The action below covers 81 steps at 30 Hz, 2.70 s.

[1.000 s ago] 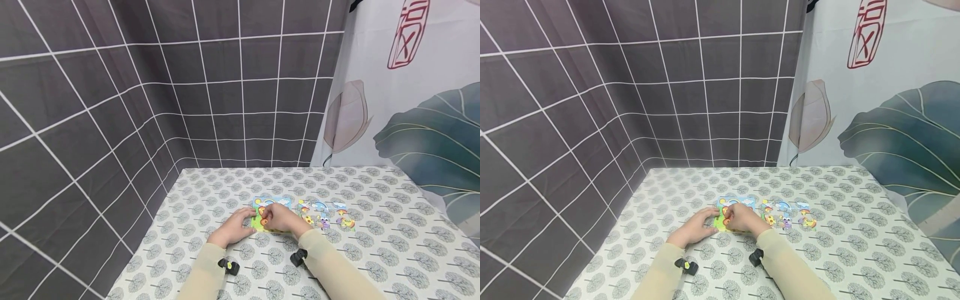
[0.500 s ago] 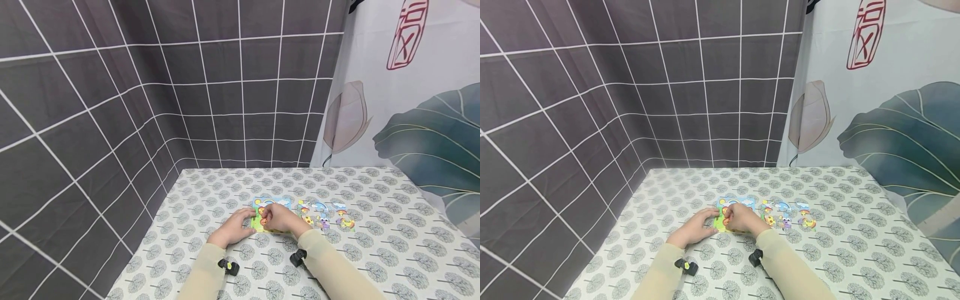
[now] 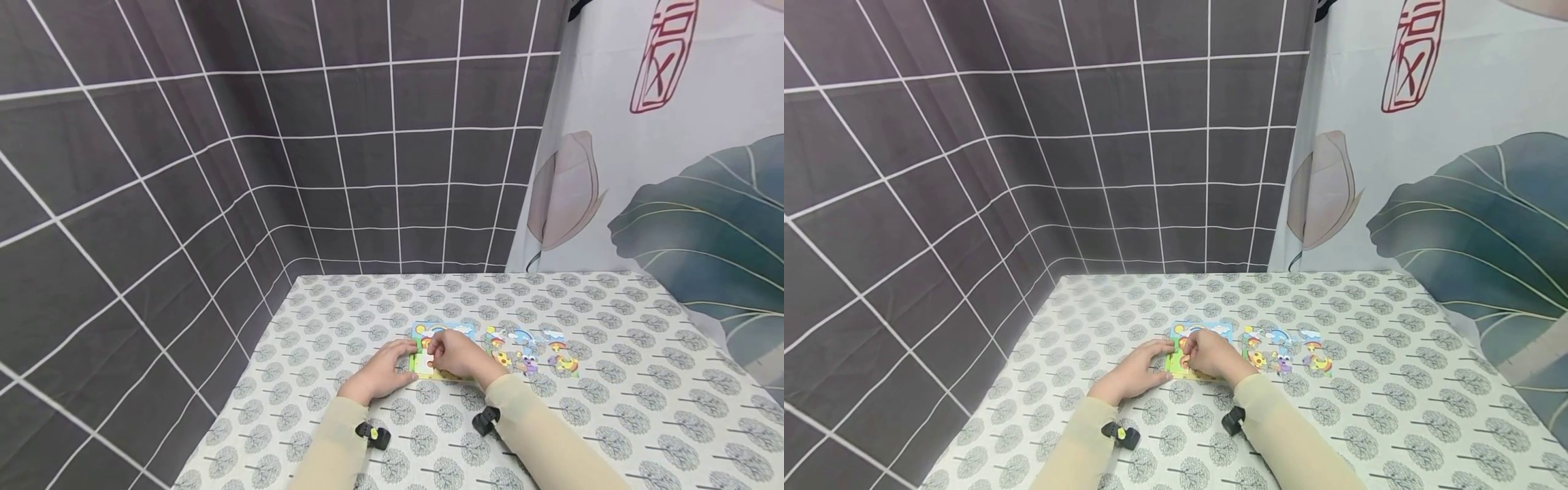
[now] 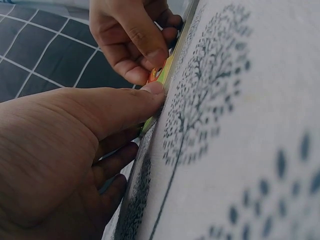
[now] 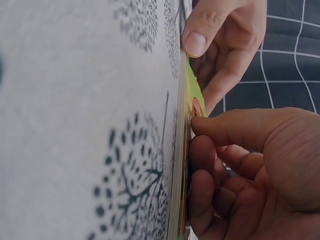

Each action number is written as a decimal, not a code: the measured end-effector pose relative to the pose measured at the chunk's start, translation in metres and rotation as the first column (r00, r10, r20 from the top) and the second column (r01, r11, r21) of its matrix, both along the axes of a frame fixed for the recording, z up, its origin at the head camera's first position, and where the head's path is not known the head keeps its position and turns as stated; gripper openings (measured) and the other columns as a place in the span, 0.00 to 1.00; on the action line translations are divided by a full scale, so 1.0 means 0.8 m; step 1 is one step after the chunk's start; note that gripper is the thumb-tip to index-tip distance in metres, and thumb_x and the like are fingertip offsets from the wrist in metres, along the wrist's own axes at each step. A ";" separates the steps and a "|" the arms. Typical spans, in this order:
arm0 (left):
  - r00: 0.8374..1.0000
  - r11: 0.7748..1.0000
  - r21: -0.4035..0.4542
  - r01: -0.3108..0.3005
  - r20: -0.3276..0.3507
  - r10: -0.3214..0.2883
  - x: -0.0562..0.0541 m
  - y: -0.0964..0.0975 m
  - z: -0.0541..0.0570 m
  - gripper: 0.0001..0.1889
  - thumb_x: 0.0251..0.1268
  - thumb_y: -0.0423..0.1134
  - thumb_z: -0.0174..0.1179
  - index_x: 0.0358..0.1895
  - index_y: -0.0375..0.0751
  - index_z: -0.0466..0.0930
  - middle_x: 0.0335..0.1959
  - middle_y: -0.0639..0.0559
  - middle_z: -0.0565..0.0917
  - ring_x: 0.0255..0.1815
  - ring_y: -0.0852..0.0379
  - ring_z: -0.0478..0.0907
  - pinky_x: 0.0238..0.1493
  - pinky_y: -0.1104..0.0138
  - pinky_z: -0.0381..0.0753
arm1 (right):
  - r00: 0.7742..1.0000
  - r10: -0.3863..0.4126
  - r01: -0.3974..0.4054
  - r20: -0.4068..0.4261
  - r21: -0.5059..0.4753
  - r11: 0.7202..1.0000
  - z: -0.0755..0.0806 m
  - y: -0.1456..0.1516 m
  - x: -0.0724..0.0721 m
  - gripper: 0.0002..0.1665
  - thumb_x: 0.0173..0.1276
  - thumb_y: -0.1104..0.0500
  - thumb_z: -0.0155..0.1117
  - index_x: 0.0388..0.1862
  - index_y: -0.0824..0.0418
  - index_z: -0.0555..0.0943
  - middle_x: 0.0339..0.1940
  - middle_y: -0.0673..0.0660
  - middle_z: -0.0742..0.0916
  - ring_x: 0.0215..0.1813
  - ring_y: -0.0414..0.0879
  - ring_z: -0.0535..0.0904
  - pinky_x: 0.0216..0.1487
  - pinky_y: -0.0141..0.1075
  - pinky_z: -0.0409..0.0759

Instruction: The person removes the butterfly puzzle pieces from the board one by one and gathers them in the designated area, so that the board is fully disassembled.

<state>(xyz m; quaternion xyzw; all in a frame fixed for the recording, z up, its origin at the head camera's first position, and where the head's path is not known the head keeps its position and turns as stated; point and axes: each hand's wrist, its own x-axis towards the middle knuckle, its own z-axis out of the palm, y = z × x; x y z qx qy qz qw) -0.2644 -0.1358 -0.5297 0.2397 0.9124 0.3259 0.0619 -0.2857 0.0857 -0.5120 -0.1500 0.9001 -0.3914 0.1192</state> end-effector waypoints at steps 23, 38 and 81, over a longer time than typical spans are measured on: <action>1.000 1.000 -0.014 0.004 -0.003 -0.004 0.000 -0.001 -0.001 0.31 0.69 0.45 0.70 0.73 0.44 0.75 0.79 0.50 0.69 0.80 0.46 0.62 0.81 0.47 0.60 | 0.998 -0.013 0.017 -0.058 0.073 0.997 0.003 -0.003 0.004 0.09 0.62 0.68 0.74 0.34 0.56 0.83 0.29 0.51 0.82 0.31 0.45 0.77 0.36 0.37 0.79; 1.000 1.000 -0.013 -0.009 0.006 0.010 0.001 0.001 -0.001 0.31 0.69 0.46 0.70 0.73 0.46 0.75 0.79 0.53 0.69 0.81 0.49 0.61 0.81 0.48 0.60 | 0.996 0.009 -0.006 -0.087 0.034 0.999 -0.002 0.014 0.006 0.11 0.60 0.66 0.77 0.34 0.56 0.83 0.30 0.50 0.82 0.32 0.44 0.78 0.37 0.35 0.81; 1.000 1.000 -0.014 -0.009 0.002 0.009 0.000 0.000 -0.003 0.31 0.69 0.45 0.69 0.74 0.45 0.74 0.79 0.55 0.69 0.81 0.49 0.60 0.81 0.48 0.58 | 0.994 -0.030 0.031 -0.108 0.003 1.000 0.012 0.110 0.040 0.10 0.60 0.66 0.77 0.34 0.56 0.84 0.29 0.49 0.83 0.31 0.44 0.78 0.32 0.35 0.80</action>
